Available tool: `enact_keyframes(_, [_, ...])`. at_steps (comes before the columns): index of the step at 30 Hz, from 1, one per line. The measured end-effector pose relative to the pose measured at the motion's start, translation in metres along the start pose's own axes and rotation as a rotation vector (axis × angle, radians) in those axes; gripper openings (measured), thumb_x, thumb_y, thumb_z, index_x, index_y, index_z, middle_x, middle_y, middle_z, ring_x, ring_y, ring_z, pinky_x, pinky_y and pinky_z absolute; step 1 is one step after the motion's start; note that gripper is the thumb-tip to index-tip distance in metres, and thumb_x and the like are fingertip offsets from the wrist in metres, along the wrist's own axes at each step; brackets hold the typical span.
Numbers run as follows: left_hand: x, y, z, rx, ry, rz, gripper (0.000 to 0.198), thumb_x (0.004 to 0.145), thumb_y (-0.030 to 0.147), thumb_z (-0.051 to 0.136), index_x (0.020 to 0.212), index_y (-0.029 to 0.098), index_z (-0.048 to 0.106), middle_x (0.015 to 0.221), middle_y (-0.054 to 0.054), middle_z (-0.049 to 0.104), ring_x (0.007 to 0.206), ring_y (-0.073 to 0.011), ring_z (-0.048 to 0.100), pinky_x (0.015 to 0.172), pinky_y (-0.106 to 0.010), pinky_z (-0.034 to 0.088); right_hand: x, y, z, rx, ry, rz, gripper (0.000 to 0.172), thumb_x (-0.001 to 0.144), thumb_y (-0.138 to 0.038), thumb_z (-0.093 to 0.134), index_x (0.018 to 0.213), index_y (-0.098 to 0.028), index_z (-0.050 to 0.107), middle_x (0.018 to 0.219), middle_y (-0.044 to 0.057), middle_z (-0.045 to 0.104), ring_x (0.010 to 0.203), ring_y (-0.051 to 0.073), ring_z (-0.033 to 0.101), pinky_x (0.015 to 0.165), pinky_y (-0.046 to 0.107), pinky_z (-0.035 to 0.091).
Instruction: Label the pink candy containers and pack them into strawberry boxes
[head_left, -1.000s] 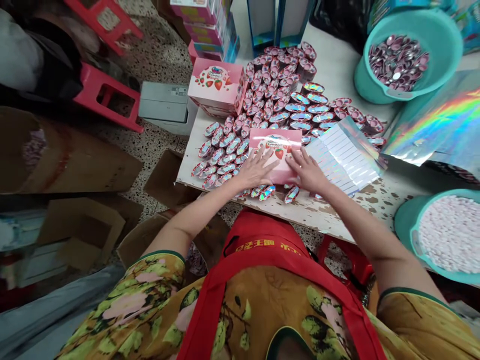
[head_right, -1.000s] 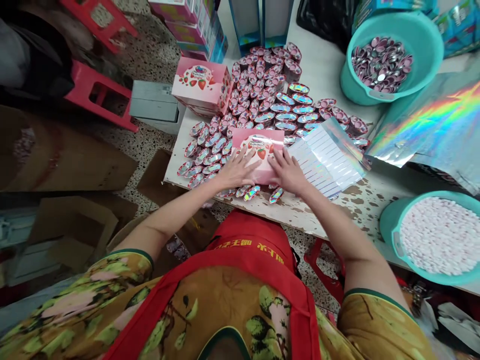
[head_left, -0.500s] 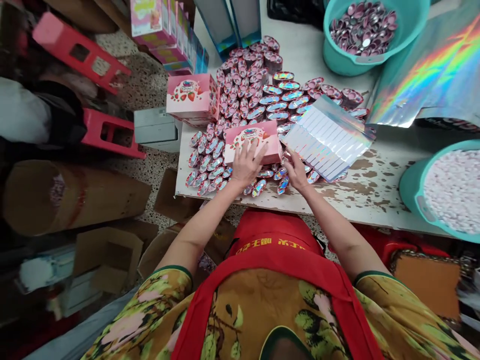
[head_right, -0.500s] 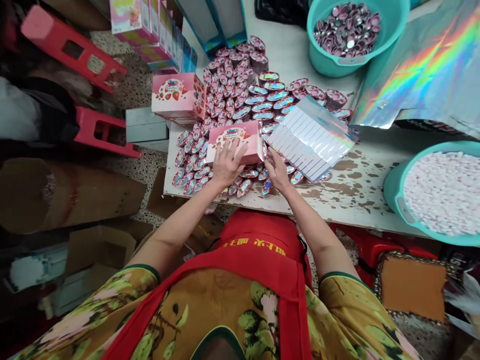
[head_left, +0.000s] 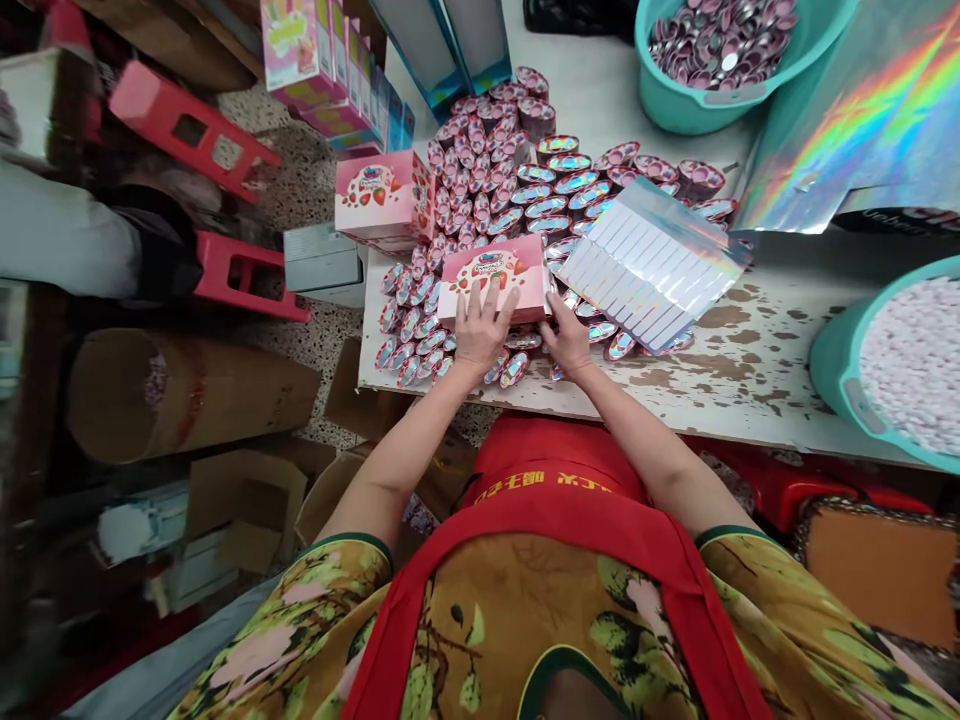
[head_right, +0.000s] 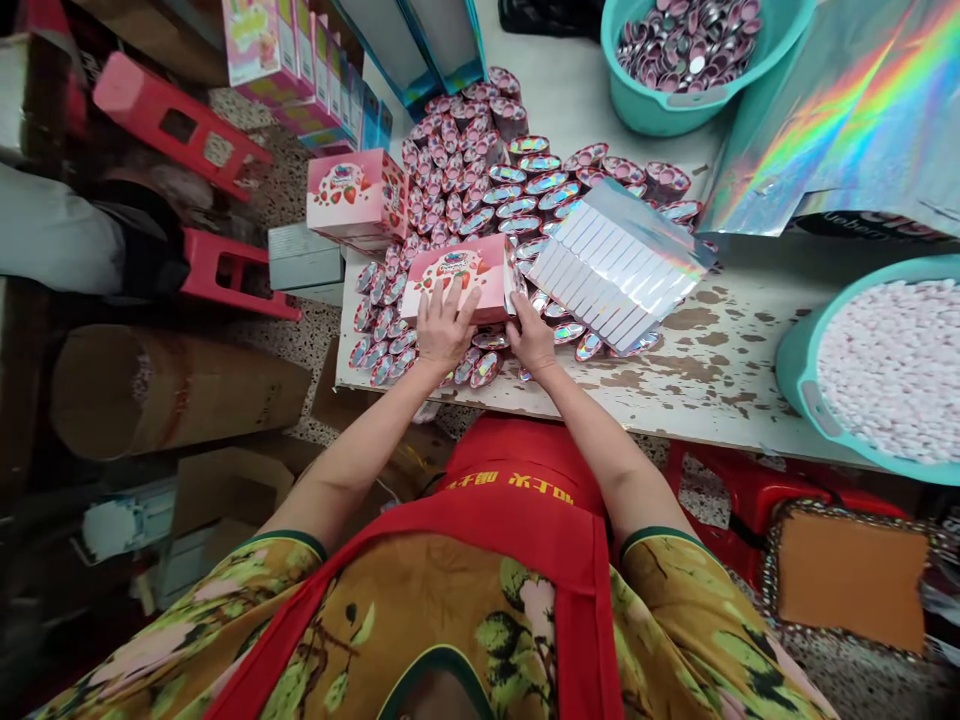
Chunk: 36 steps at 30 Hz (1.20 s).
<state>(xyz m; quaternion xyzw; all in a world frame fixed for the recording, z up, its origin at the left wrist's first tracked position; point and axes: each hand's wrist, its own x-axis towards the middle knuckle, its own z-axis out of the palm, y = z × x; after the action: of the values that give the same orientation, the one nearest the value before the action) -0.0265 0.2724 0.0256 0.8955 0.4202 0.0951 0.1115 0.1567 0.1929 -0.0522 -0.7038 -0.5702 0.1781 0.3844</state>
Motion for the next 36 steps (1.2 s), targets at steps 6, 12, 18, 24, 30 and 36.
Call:
enact_keyframes(6, [0.0,0.0,0.009,-0.111,0.052,-0.064,0.052,0.1,0.032,0.048,0.152,0.028,0.053,0.164,-0.011,0.04,0.159,-0.0347,0.02,0.126,-0.069,0.014,0.001,-0.003,0.003,-0.093,-0.025,-0.014,0.065,0.089,-0.02,0.046,0.154,-0.014,0.044,0.157,0.012,0.051,0.145,0.025,0.05,0.121,0.043,0.043])
enact_keyframes(12, [-0.002,-0.002,0.018,-0.173,0.136,-0.082,0.054,0.097,0.032,0.052,0.151,0.028,0.053,0.162,-0.009,0.044,0.16,-0.0338,0.02,0.127,-0.067,0.013,0.002,-0.003,0.005,-0.165,-0.033,-0.035,0.069,0.087,-0.02,0.044,0.156,-0.012,0.042,0.156,0.012,0.051,0.144,0.027,0.052,0.118,0.043,0.046])
enact_keyframes(18, [-0.001,0.004,0.028,-0.226,0.196,-0.122,0.049,0.1,0.032,0.046,0.147,0.026,0.058,0.157,-0.011,0.052,0.158,-0.0344,0.024,0.127,-0.066,0.012,0.003,-0.004,0.007,-0.223,-0.01,-0.037,0.068,0.088,-0.02,0.042,0.156,-0.011,0.042,0.156,0.012,0.052,0.141,0.026,0.055,0.114,0.041,0.05])
enact_keyframes(24, [0.007,0.019,0.035,-0.299,0.181,-0.158,0.049,0.099,0.043,0.052,0.144,0.027,0.059,0.156,-0.014,0.052,0.158,-0.0337,0.026,0.127,-0.064,0.015,0.005,-0.003,0.009,-0.206,0.011,-0.01,0.07,0.091,-0.024,0.041,0.16,-0.017,0.034,0.158,0.009,0.05,0.136,0.027,0.059,0.108,0.043,0.055])
enact_keyframes(30, [-0.029,-0.036,0.012,-0.357,0.308,-0.395,0.055,0.083,0.046,0.075,0.131,0.022,0.063,0.147,-0.016,0.056,0.148,-0.0357,0.039,0.121,-0.056,0.031,0.005,0.0,0.011,-0.197,0.022,-0.015,0.069,0.091,-0.023,0.041,0.159,-0.018,0.036,0.156,0.008,0.053,0.135,0.025,0.059,0.111,0.042,0.053])
enact_keyframes(36, [-0.04,-0.079,0.017,-0.704,0.249,-0.635,0.014,0.071,0.022,0.074,0.08,0.018,0.064,0.077,0.001,0.061,0.073,-0.016,0.059,0.074,-0.028,0.049,0.007,-0.005,0.007,-0.178,0.029,-0.004,0.067,0.09,-0.024,0.042,0.157,-0.018,0.041,0.151,0.01,0.058,0.126,0.027,0.064,0.107,0.042,0.054])
